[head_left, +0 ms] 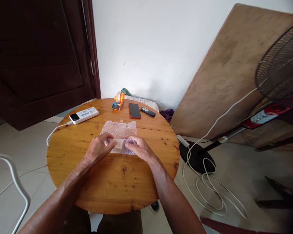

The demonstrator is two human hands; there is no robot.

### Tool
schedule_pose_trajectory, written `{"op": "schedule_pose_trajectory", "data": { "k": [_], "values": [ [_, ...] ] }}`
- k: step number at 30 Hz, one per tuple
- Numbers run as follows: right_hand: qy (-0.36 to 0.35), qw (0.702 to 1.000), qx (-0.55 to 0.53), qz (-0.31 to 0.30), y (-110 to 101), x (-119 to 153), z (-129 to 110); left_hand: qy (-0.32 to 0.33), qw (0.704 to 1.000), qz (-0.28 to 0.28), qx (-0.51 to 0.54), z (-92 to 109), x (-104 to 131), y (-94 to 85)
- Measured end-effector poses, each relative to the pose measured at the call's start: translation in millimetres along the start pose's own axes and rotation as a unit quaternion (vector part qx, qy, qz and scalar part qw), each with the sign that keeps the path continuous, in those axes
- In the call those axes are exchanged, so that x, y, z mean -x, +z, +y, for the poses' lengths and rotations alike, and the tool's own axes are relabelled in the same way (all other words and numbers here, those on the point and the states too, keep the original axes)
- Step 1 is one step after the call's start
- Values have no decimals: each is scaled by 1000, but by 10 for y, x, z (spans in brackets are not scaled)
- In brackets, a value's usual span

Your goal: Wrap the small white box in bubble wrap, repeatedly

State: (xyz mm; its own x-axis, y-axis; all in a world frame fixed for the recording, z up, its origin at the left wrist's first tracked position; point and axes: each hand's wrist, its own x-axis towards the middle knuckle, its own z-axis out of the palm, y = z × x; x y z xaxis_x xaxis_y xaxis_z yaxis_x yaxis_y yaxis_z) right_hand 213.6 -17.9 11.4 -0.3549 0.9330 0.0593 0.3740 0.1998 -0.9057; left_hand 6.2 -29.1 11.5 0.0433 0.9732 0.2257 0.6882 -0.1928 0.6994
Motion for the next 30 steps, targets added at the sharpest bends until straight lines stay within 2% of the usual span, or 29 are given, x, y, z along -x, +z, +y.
{"op": "schedule_pose_trajectory", "data": {
  "k": [6, 10, 20, 30],
  "values": [
    [22, 999, -45, 14, 2, -3, 3, -6, 998, -52, 23, -31, -68, -88],
    [31, 996, -82, 27, 11, -22, 7, -9, 995, -80, 57, -39, -111, -83],
    [33, 993, -100, 50, 31, -43, 94, -46, 976, -77, 198, -119, -81, 63],
    [41, 993, -102, 49, 50, -53, 207, -43, 979, -68, 186, -76, -63, 49]
  ]
}}
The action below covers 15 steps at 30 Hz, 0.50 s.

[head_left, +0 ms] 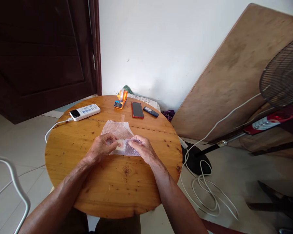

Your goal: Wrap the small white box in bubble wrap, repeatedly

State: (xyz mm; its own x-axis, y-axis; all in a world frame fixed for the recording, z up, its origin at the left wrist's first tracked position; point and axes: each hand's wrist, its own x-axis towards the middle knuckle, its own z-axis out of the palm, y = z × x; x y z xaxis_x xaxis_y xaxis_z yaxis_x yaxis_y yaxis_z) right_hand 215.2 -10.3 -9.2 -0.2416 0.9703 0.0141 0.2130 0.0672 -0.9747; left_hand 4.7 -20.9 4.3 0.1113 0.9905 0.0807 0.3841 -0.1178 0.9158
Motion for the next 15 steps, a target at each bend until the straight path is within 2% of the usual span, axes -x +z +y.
{"op": "schedule_pose_trajectory", "data": {
  "k": [8, 15],
  "values": [
    [9, 1000, 5, 13, 22, 27, -65, 13, 1000, 2, -22, -11, 9, 14],
    [57, 998, 7, 22, 33, 35, -104, 18, 1000, -12, -18, -30, 15, -4]
  ]
}}
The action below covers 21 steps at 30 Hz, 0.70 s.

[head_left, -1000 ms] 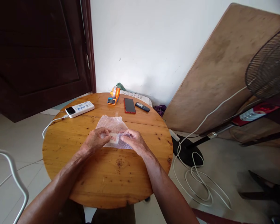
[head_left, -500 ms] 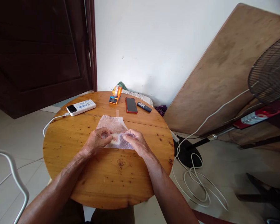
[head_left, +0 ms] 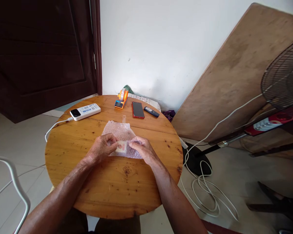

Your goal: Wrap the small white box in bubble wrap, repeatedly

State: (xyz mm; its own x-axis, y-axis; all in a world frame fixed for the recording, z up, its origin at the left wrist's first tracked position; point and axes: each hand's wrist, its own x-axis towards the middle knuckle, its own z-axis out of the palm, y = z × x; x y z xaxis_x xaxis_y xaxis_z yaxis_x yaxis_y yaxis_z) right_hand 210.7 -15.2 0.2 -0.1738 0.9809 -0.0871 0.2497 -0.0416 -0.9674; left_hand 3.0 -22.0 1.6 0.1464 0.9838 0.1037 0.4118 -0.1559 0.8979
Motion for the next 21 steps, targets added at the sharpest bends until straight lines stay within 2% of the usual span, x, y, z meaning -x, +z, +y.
{"op": "schedule_pose_trajectory", "data": {
  "k": [3, 12, 15, 18, 21],
  "values": [
    [0, 1000, 12, 11, -5, -10, 14, 4, 1000, 0, 9, -24, -13, 1],
    [-69, 981, 155, 97, 4, -54, 98, 47, 998, -1, 45, -116, 1, 46],
    [-82, 968, 199, 129, 24, -67, 116, 82, 996, -9, 30, -107, 16, 37],
    [-91, 955, 234, 156, 38, -64, 111, 128, 991, -40, 4, -81, 19, 14],
    [-90, 950, 251, 163, 42, -52, 94, 149, 987, -54, -4, -53, 16, -9]
  ]
}}
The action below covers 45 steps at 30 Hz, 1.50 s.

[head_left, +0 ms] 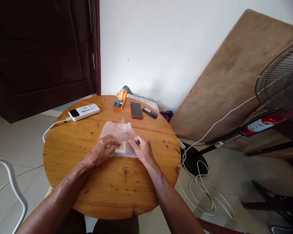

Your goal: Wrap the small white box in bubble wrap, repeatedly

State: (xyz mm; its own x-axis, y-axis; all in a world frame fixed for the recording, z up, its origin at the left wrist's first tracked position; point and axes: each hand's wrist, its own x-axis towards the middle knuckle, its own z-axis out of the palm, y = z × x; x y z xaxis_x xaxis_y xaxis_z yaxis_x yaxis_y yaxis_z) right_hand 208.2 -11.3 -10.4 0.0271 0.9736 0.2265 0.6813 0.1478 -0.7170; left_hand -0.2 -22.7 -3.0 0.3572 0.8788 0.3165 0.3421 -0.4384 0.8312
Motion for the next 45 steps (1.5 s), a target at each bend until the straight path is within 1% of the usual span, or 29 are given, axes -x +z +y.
{"op": "schedule_pose_trajectory", "data": {
  "k": [7, 10, 19, 24, 27, 30, 33, 35, 38, 41, 43, 45],
  "values": [
    [-1, 1000, 8, 4, -14, -2, 7, -15, 1000, -13, -9, 18, -2, -17],
    [-3, 1000, 6, 7, -14, -7, 12, -16, 1000, -9, -7, 12, -1, -12],
    [26, 1000, 17, 5, -23, -18, 9, -27, 1000, 1, -14, 15, 10, 0],
    [20, 999, 29, 9, -29, -19, 4, -22, 1000, 14, -7, -10, 22, 33],
    [13, 999, 45, 9, -34, -7, -7, -5, 1000, 21, -8, -41, 21, 50],
    [2, 998, 69, 8, -28, 10, 5, 11, 1000, 11, -26, -51, 20, 50],
    [-40, 994, 104, 20, -9, 29, 28, 11, 999, 8, -34, -44, 19, 46],
    [-95, 986, 131, 37, 0, 42, 27, 8, 999, 12, -36, -44, 17, 51],
    [-195, 963, 175, 64, -10, 71, -24, 9, 999, 18, -33, -65, 13, 63],
    [-264, 940, 199, 81, -41, 117, -121, 13, 999, 14, -33, -91, 11, 71],
    [-290, 932, 202, 76, -61, 155, -185, 13, 999, 12, -35, -98, 10, 70],
    [-313, 927, 200, 55, -71, 188, -230, 13, 999, 9, -36, -99, 9, 68]
  ]
}}
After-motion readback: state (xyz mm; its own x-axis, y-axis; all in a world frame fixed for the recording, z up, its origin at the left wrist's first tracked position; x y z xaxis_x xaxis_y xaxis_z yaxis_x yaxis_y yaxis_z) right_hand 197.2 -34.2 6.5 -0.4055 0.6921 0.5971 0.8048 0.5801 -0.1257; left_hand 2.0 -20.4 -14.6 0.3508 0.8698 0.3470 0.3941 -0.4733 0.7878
